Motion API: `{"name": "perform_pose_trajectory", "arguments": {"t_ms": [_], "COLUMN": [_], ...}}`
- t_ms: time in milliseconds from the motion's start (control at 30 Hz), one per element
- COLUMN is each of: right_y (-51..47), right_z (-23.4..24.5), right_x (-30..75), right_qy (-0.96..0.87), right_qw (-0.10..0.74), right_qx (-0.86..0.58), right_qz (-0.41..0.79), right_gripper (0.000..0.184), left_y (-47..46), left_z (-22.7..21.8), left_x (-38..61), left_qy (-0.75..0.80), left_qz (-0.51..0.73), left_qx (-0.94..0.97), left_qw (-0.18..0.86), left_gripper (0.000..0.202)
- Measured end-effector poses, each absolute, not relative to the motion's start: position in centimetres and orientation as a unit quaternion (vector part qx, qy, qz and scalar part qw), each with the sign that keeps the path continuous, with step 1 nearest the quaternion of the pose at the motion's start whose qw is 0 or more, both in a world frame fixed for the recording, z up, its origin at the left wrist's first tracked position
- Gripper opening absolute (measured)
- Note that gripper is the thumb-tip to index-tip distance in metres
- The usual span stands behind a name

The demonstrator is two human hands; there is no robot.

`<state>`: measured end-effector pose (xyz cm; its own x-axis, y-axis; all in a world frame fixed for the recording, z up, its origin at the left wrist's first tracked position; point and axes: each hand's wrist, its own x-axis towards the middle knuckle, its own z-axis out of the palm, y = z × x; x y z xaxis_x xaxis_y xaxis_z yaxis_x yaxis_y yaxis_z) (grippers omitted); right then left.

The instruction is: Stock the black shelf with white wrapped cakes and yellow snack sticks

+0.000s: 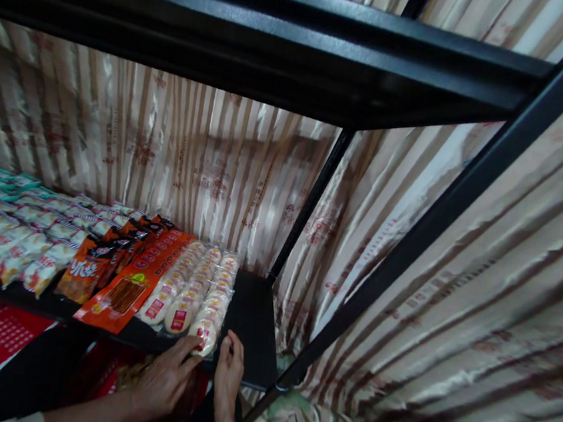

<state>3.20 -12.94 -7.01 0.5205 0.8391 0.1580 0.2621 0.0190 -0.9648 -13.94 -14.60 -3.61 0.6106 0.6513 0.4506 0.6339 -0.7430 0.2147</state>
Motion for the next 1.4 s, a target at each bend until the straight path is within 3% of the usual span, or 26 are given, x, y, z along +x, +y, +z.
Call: {"name": "perform_pose_trajectory", "arguments": {"t_ms": [100, 267, 600, 767, 1033, 1400], "right_y": [-12.7, -10.2, 1.6, 7.4, 12.4, 12.6], "right_z": [-6.4, -2.8, 0.1, 0.1, -0.6, -2.1], "right_x": [3.6, 3.6, -0.4, -3.1, -5.1, -5.8], "right_qy": [-0.399, -0.476, -0.686, -0.769, -0.755, -0.736], "right_qw": [0.581, 0.545, 0.326, 0.246, 0.105, 0.074], "right_qx": [-0.662, -0.671, -0.628, -0.581, -0.646, -0.673], "right_qz": [0.256, 0.16, 0.169, 0.101, 0.045, 0.022], "right_gripper": [0.057, 0.056, 0.06, 0.05, 0.052, 0.056], "left_y": [-13.4, -9.3, -2.2, -0.3, 0.6, 1.1], "left_z": [-2.6, -2.6, -4.1, -5.2, -5.8, -6.1], "left_x": [-15.1, -16.8, -17.3, -17.8, -17.7, -17.2], "left_qy": [0.364, 0.424, 0.434, 0.416, 0.415, 0.435], "left_qz": [0.293, 0.357, 0.342, 0.332, 0.361, 0.339], "left_qx": [0.884, 0.831, 0.825, 0.842, 0.834, 0.83], "left_qw": [-0.009, -0.041, -0.122, -0.087, -0.045, -0.089], "left_gripper": [0.05, 0.041, 0.059, 0.065, 0.073, 0.072]}}
